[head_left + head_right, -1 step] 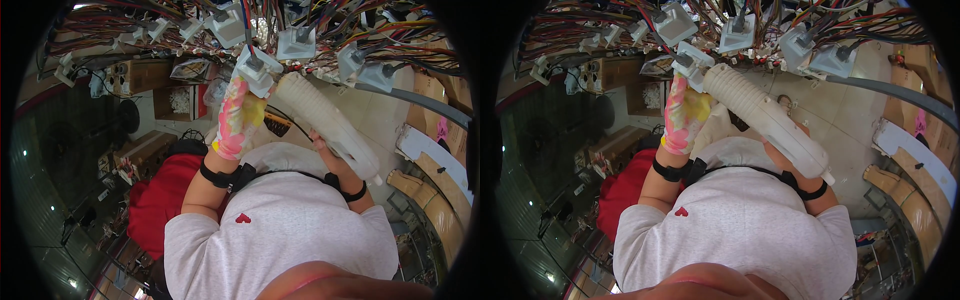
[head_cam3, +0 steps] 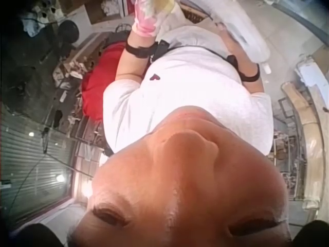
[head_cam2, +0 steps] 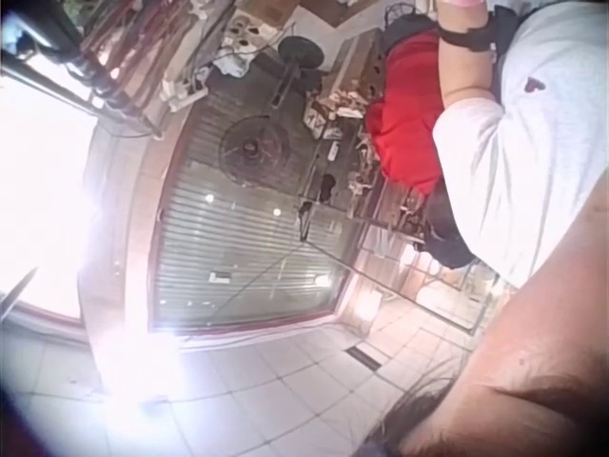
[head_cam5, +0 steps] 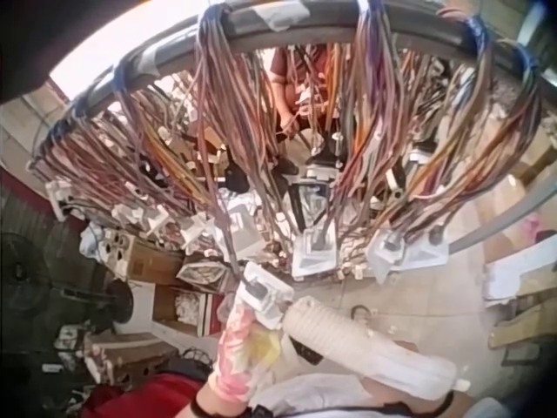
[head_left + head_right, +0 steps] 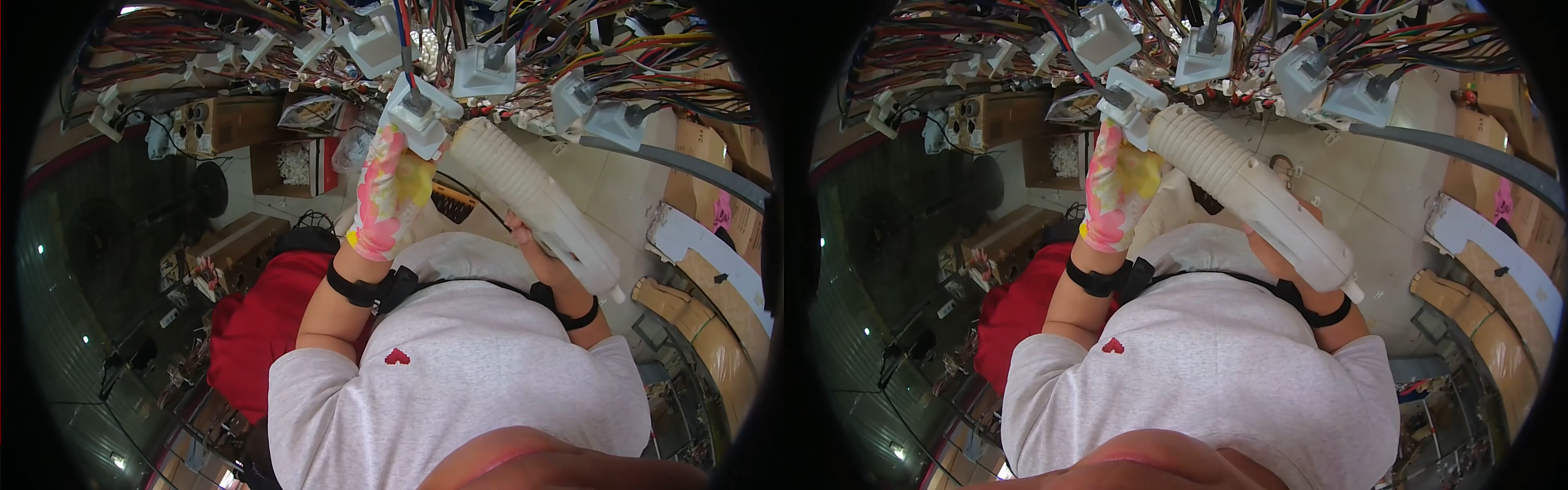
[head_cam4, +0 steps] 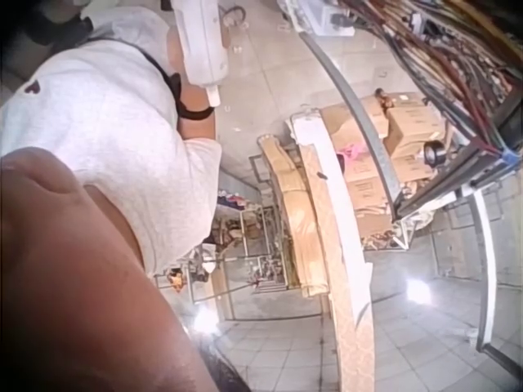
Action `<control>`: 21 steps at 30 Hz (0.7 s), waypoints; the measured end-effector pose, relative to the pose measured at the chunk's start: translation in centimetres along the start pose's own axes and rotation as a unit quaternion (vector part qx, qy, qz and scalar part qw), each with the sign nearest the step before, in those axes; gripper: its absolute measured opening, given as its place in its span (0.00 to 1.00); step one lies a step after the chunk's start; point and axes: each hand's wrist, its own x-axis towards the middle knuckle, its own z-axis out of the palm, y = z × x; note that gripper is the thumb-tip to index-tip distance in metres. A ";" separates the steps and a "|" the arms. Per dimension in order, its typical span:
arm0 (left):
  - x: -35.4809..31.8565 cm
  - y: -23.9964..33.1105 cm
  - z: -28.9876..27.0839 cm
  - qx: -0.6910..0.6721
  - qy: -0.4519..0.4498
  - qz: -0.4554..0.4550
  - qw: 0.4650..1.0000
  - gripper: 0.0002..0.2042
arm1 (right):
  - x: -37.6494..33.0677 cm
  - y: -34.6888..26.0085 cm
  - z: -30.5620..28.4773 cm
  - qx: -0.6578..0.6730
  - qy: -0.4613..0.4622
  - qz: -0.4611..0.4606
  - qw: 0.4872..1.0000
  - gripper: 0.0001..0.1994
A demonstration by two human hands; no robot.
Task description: The person uses a glue gun to apply glue to the wire entry points of several connectors mounted on a rack.
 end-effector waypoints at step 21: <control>0.3 -0.1 -2.1 0.212 -0.038 0.102 0.971 0.17 | -0.4 -0.3 -0.5 -0.041 -0.073 -0.023 0.996 0.13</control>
